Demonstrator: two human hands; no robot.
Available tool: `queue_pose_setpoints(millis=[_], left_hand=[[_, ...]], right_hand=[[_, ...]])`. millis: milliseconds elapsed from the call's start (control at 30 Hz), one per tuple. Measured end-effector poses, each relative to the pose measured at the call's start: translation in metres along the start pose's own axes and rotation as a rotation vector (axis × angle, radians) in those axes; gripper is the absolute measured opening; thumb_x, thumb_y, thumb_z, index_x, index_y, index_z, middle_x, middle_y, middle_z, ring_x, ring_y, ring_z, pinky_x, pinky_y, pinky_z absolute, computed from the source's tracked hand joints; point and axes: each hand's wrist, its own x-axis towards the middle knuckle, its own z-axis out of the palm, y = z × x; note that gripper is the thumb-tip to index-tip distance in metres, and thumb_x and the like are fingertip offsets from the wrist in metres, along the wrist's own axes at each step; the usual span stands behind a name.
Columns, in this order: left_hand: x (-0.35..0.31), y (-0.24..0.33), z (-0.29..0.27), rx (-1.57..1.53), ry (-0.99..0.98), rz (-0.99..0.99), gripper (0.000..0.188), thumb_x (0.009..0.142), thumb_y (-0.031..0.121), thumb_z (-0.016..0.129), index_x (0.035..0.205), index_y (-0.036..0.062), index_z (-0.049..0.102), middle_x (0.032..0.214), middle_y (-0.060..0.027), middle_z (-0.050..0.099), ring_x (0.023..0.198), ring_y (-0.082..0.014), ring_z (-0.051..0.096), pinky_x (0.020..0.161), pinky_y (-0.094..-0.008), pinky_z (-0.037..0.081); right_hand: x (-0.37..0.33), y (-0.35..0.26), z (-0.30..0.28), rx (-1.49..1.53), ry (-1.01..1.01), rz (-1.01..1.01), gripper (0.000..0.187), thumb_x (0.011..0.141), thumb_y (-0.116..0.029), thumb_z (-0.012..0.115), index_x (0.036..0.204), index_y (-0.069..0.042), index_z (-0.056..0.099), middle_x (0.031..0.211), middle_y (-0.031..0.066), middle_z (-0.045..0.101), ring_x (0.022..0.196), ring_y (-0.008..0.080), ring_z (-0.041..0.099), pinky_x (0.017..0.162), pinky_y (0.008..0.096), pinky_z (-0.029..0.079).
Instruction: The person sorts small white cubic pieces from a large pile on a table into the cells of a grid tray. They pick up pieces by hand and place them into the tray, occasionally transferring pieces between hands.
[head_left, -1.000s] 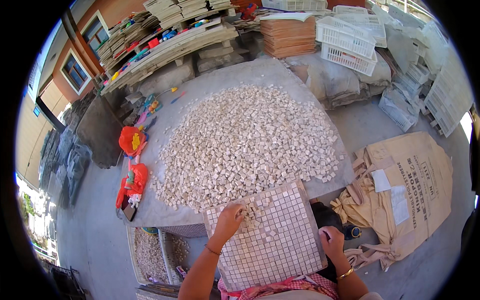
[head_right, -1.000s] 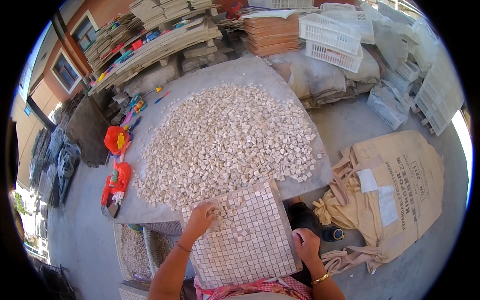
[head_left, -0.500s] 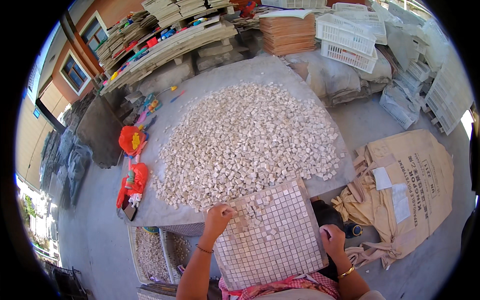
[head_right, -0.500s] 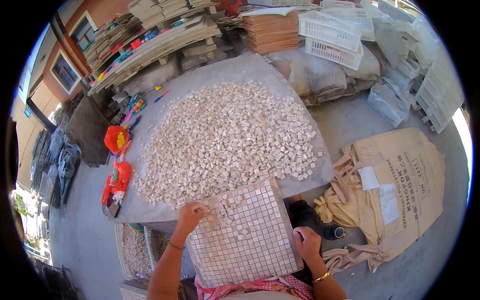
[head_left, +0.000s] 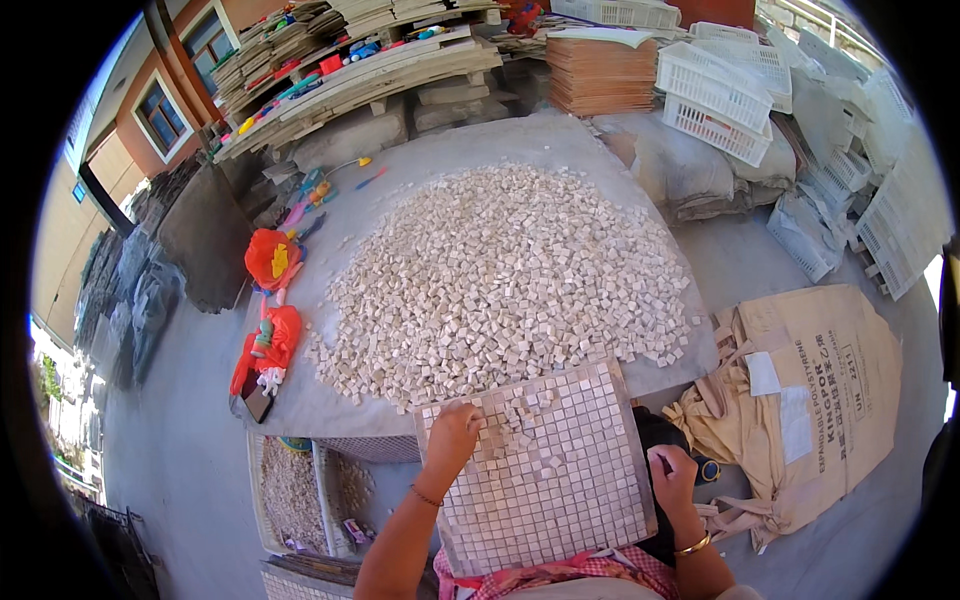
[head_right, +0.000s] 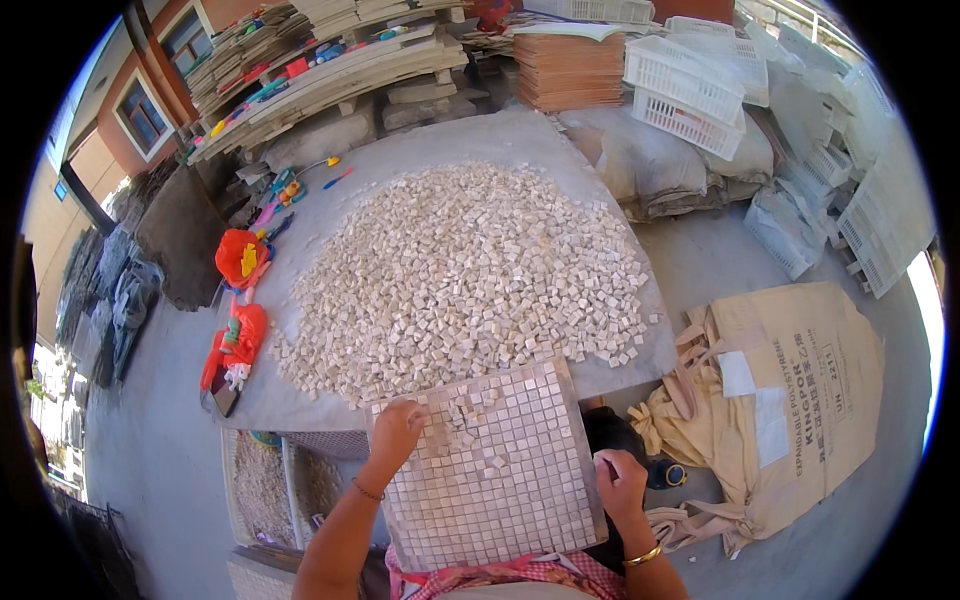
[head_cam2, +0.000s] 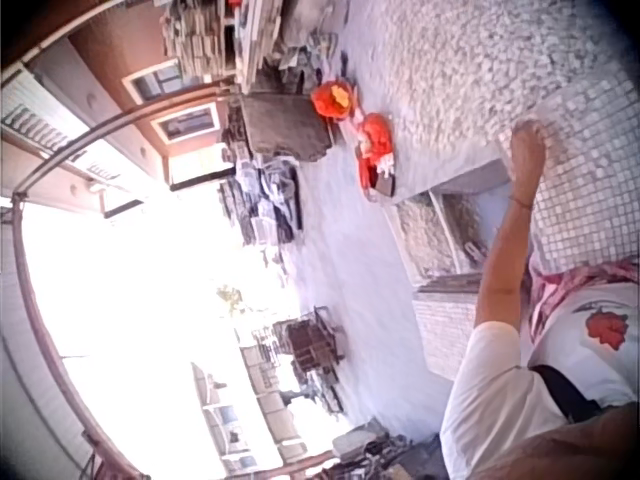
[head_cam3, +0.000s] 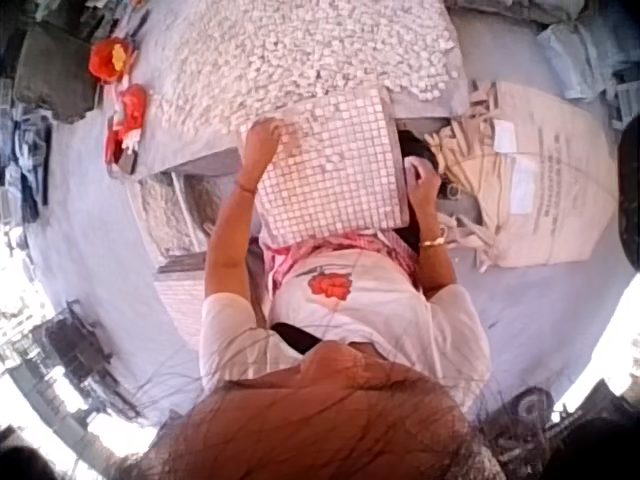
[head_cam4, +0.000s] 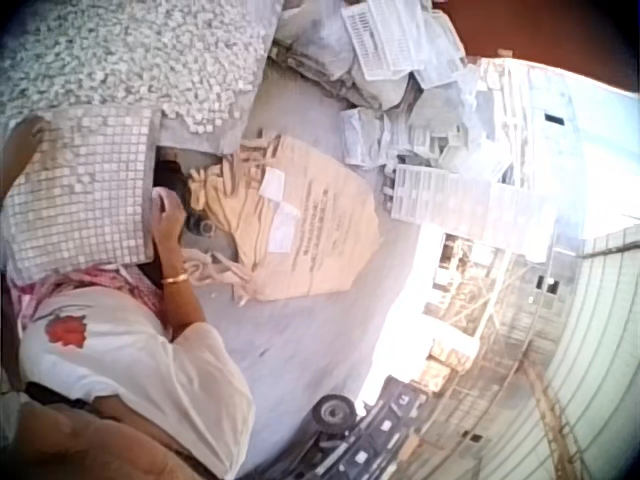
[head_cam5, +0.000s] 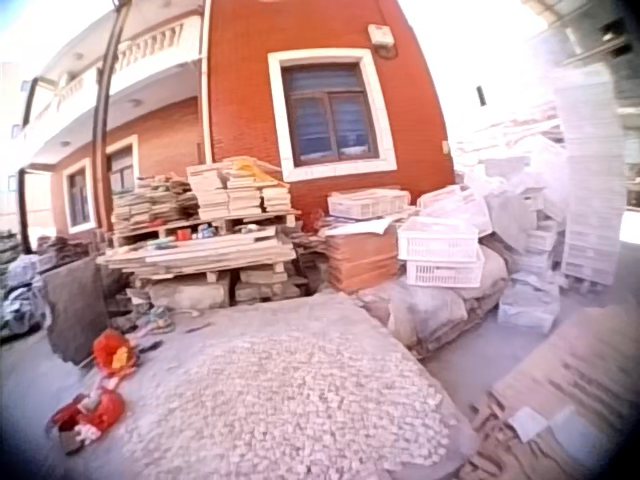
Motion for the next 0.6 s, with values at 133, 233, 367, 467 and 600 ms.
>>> queue_pose_setpoints(millis=[133, 233, 367, 467, 600], left_hand=[[-0.011, 0.006, 0.003, -0.099, 0.103, -0.03, 0.013, 0.072, 0.007, 0.064, 0.081, 0.0019, 0.056, 0.078, -0.0149, 0.054, 0.079, -0.0341, 0.054, 0.069, -0.0419, 0.045], [-0.01, 0.01, 0.01, -0.039, 0.043, 0.003, 0.02, 0.071, 0.009, 0.066, 0.086, 0.0018, 0.054, 0.081, -0.0143, 0.055, 0.081, -0.0338, 0.055, 0.07, -0.0423, 0.045], [0.003, 0.01, 0.011, 0.034, -0.009, 0.096, 0.026, 0.07, 0.012, 0.068, 0.088, 0.0013, 0.052, 0.084, -0.0146, 0.056, 0.084, -0.0328, 0.055, 0.071, -0.0417, 0.047], [0.003, 0.007, 0.008, 0.082, -0.049, 0.12, 0.027, 0.071, 0.014, 0.068, 0.089, 0.0007, 0.053, 0.084, -0.0157, 0.057, 0.084, -0.034, 0.055, 0.072, -0.0422, 0.046], [0.007, -0.003, 0.013, 0.035, -0.119, 0.054, 0.019, 0.079, 0.014, 0.06, 0.091, 0.0007, 0.053, 0.081, -0.0142, 0.059, 0.081, -0.0306, 0.058, 0.07, -0.0396, 0.047]], right_hand=[[0.026, -0.05, 0.031, 0.161, -0.15, -0.14, 0.005, 0.077, 0.0, 0.059, 0.081, 0.001, 0.061, 0.07, 0.012, 0.06, 0.061, 0.0212, 0.058, 0.055, 0.028, 0.044], [0.047, -0.064, 0.065, 0.19, -0.352, -0.186, 0.006, 0.077, -0.002, 0.061, 0.083, 0.0, 0.061, 0.07, 0.011, 0.06, 0.06, 0.0202, 0.057, 0.053, 0.0273, 0.044], [0.075, -0.085, 0.101, 0.155, -0.517, -0.191, 0.009, 0.079, -0.006, 0.061, 0.085, -0.001, 0.061, 0.072, 0.0107, 0.06, 0.062, 0.0213, 0.057, 0.055, 0.0294, 0.044], [0.098, -0.094, 0.123, 0.052, -0.589, -0.253, 0.011, 0.08, -0.009, 0.058, 0.088, -0.002, 0.061, 0.077, 0.0124, 0.06, 0.07, 0.0263, 0.059, 0.062, 0.0344, 0.046], [0.117, -0.079, 0.151, -0.161, -0.547, -0.424, 0.013, 0.078, -0.008, 0.06, 0.09, -0.003, 0.061, 0.087, 0.0122, 0.059, 0.081, 0.0289, 0.058, 0.069, 0.0371, 0.047]])
